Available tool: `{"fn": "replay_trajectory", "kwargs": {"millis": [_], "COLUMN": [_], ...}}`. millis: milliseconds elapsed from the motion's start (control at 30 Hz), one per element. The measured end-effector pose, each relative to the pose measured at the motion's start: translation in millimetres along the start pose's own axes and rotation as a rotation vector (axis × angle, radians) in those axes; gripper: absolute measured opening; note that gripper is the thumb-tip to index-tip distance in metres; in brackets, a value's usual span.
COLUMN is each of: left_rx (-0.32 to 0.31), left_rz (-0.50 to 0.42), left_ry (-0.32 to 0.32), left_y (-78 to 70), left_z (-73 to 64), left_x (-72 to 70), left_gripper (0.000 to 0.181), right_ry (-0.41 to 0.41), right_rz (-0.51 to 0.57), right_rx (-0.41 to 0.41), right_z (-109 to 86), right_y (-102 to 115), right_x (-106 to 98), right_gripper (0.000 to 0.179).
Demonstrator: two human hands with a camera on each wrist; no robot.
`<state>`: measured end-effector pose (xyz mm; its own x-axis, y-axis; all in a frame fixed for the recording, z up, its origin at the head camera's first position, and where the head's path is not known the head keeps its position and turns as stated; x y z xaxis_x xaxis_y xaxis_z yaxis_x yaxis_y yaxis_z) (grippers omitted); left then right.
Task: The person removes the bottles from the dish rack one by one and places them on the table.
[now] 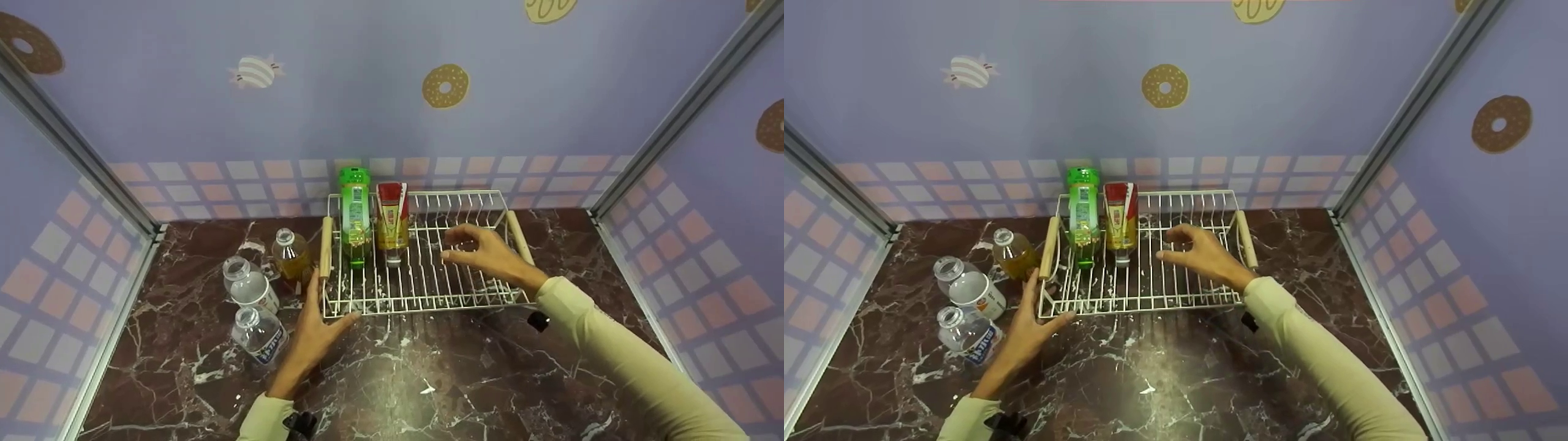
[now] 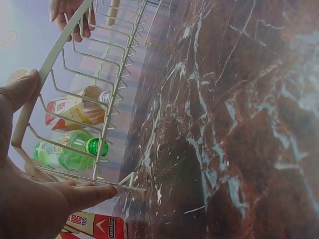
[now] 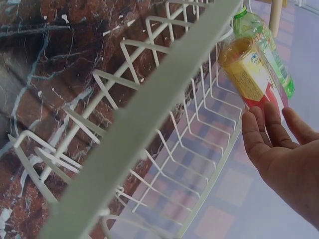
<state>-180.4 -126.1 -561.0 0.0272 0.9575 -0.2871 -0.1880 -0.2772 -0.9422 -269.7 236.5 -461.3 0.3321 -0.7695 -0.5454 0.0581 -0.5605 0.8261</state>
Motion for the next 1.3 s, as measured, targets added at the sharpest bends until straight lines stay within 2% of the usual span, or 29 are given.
{"fn": "replay_trajectory", "kwargs": {"millis": [267, 733, 1033, 1300], "left_rx": [-0.023, 0.014, 0.006, 0.004], "left_rz": [-0.04, -0.067, -0.07, -0.097], "left_ry": [-0.002, -0.02, -0.015, -0.013], "left_y": [-0.6, -0.1, -0.3, -2.1], "left_z": [-0.6, -0.8, -2.6, -1.2], "left_x": [0.8, 1.3, 1.8, 0.9], "left_gripper": [0.128, 0.123, 0.126, 0.126], "right_ry": [0.007, 0.012, 0.048, 0.102], "right_rz": [-0.01, -0.017, -0.053, -0.027], "right_rx": [0.022, 0.016, -0.021, -0.035], "right_z": [9.2, 36.1, 50.7, 67.4], "right_y": [1.0, 5.8, 9.9, 11.0], "right_x": [-3.0, -3.6, 0.5, 7.1], "right_gripper": [0.073, 0.068, 0.071, 0.069]}}
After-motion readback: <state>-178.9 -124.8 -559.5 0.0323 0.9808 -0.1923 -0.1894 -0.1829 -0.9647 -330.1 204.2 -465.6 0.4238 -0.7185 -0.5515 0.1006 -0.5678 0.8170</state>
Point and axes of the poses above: each hand's wrist, its own z-axis towards the middle knuckle, its own x-axis out of the palm, y = z × x, the point moved 3 cm from there along z, towards the middle knuckle, and after that the axes turned 7 degrees about x, right-handed, at the moved point
